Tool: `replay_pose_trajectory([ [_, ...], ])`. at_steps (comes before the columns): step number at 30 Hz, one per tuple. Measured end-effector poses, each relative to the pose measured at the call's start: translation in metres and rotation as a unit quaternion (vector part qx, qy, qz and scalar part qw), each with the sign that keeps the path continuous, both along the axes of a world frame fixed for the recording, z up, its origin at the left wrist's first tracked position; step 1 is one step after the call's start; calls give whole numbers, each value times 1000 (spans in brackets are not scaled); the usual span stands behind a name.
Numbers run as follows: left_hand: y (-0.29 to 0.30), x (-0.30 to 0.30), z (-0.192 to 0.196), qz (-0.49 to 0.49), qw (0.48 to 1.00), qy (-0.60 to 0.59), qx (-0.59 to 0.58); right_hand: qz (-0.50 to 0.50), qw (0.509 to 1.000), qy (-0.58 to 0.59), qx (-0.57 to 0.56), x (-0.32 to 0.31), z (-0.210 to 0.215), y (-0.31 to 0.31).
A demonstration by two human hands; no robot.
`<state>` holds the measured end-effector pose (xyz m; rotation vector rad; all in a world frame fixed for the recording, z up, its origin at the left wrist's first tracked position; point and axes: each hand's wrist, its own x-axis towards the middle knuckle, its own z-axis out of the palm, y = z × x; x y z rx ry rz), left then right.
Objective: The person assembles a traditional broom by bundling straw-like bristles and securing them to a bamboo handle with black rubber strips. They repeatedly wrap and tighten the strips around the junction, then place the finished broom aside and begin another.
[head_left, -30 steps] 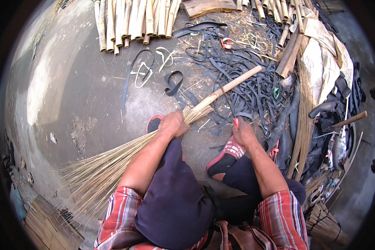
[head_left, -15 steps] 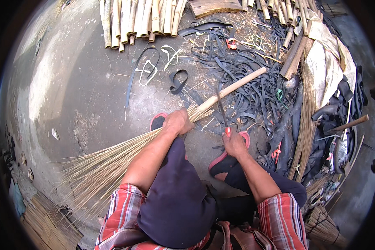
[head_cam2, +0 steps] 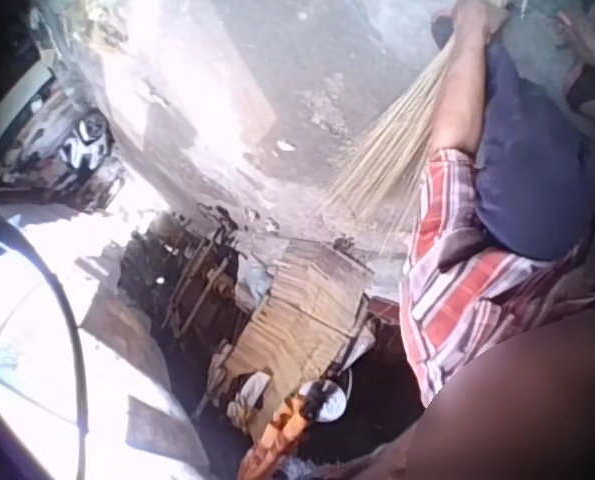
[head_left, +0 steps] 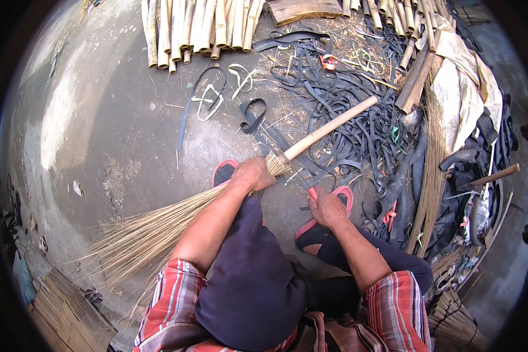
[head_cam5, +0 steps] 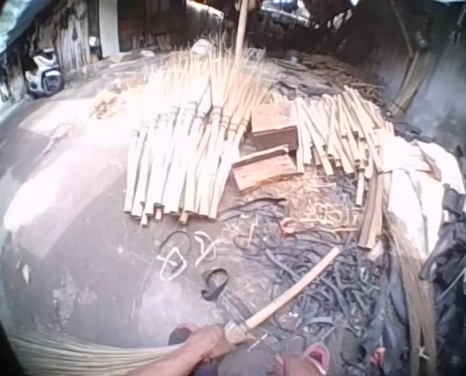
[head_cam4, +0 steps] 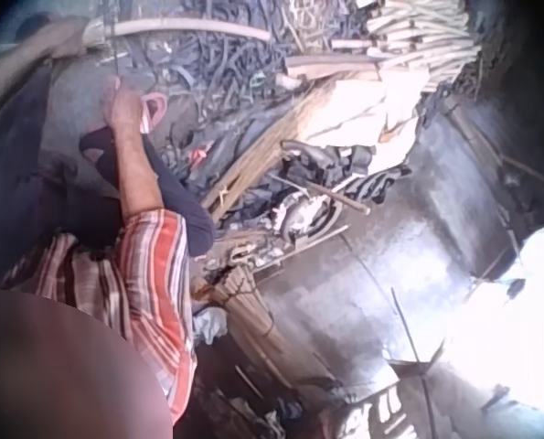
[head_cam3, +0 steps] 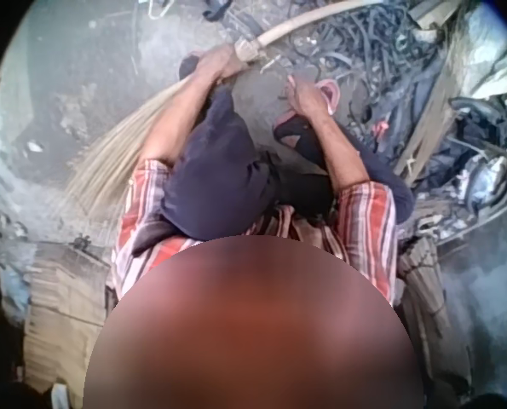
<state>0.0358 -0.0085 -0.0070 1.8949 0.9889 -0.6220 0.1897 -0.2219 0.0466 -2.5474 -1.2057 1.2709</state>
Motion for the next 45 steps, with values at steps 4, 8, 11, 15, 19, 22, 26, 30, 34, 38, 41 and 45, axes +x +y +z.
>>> replay_pose_trajectory([
  [4, -9, -5, 4, 21, 999, 23, 36, 39, 996, 64, -51, -11, -5, 1],
  [8, -18, -8, 8, 42, 995, 50, 81, -40, 999, 11, 14, -14, -13, 2],
  [11, -9, -2, 5, -7, 999, 37, 26, -116, 993, 21, -17, -18, -13, 1],
  [15, 2, 2, 1, -20, 1000, 17, -6, -30, 999, 27, -23, -25, -6, 1],
  [19, -4, -2, 3, 0, 1000, 8, 22, -22, 999, 38, 10, -28, -8, 2],
  [22, -14, -4, 5, 57, 992, 30, 110, 9, 999, 30, 17, -26, -19, 2],
  [26, -2, 0, 1, -1, 998, 26, 48, -169, 984, 47, 16, -25, -26, 0],
  [30, 8, 5, -2, -25, 998, 41, -45, -7, 1000, 6, 15, -24, -13, -1],
  [34, 12, 2, 2, -36, 999, 5, -31, 0, 1000, 14, -5, -27, -5, 4],
  [38, -2, -5, 12, 35, 997, 24, 70, 9, 1000, 15, -5, -31, -14, 9],
  [41, -6, -5, 19, 23, 996, 40, 72, -112, 992, 3, 56, -31, -17, 10],
  [45, 3, 4, 19, -5, 998, 56, 5, -12, 1000, 28, 2, -30, -10, 9],
])
